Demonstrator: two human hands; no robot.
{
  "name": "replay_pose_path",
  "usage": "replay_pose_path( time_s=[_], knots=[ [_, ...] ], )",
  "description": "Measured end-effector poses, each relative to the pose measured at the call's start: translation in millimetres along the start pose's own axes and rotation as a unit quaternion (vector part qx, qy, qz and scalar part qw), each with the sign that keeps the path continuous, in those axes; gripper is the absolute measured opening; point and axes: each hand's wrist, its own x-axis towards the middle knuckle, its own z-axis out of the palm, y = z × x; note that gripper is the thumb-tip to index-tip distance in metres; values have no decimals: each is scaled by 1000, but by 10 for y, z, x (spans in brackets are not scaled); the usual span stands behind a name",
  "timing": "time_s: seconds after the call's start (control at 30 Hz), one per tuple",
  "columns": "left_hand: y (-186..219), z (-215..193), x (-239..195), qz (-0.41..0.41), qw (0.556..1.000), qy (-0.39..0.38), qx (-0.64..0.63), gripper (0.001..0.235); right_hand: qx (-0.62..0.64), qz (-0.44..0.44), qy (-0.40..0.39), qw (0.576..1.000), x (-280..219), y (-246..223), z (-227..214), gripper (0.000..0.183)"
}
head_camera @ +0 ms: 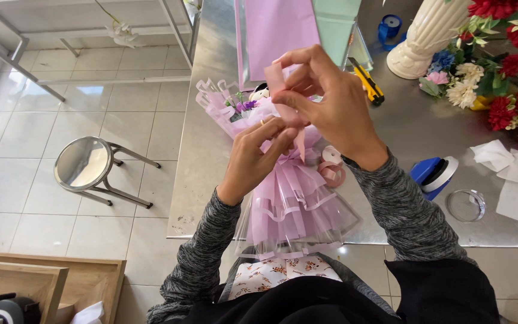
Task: The person prepares a bouquet by folding pink tissue paper around the stems, securing it with tape and a pink ribbon, and trimming the ribbon with shears.
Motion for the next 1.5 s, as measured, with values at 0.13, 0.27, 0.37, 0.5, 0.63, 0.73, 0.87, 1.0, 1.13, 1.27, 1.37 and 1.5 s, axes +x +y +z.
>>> replay_pose_path(
  time_s=[0.13,0.27,0.37,0.5,0.63,0.73,0.87,1.0,1.13,1.27,1.37,1.5],
  knots=[
    [-29,27,51,-4,999,8,44,15,-41,-6,-36,998,-45,0,-82,54],
    [-98,-20,91,-40,998,45,21,24,1,89,-127,988,-134,69,-300,50],
    [-37,-59,138,-97,995,7,-19,34,-6,74,-72,995,-235,60,-358,18],
    [-120,-134,209,-158,986,-49,-13,33,-73,21,-17,997,-449,161,-318,13],
    [-55,-241,320,-199,965,-89,-146,24,-139,-66,-31,988,-724,245,-45,6],
    [-48,-331,288,-190,967,-133,-102,17,-184,-101,-82,974,-791,275,65,7],
    [-200,-361,152,43,991,-96,85,10,-57,14,-119,991,-783,552,24,9],
    [-226,-330,131,300,913,-62,269,19,-43,84,-58,994,-529,680,-108,18],
    [-238,-312,192,431,846,-11,314,24,193,74,-190,960,-401,675,37,43],
    [-179,-319,246,448,842,-6,299,22,271,76,-248,927,-312,600,4,51],
    [-194,-319,268,442,853,-20,276,23,227,28,-256,939,-343,906,62,39],
    [-235,-298,281,441,858,-31,261,23,199,16,-255,946,-344,978,27,31]
  ],
)
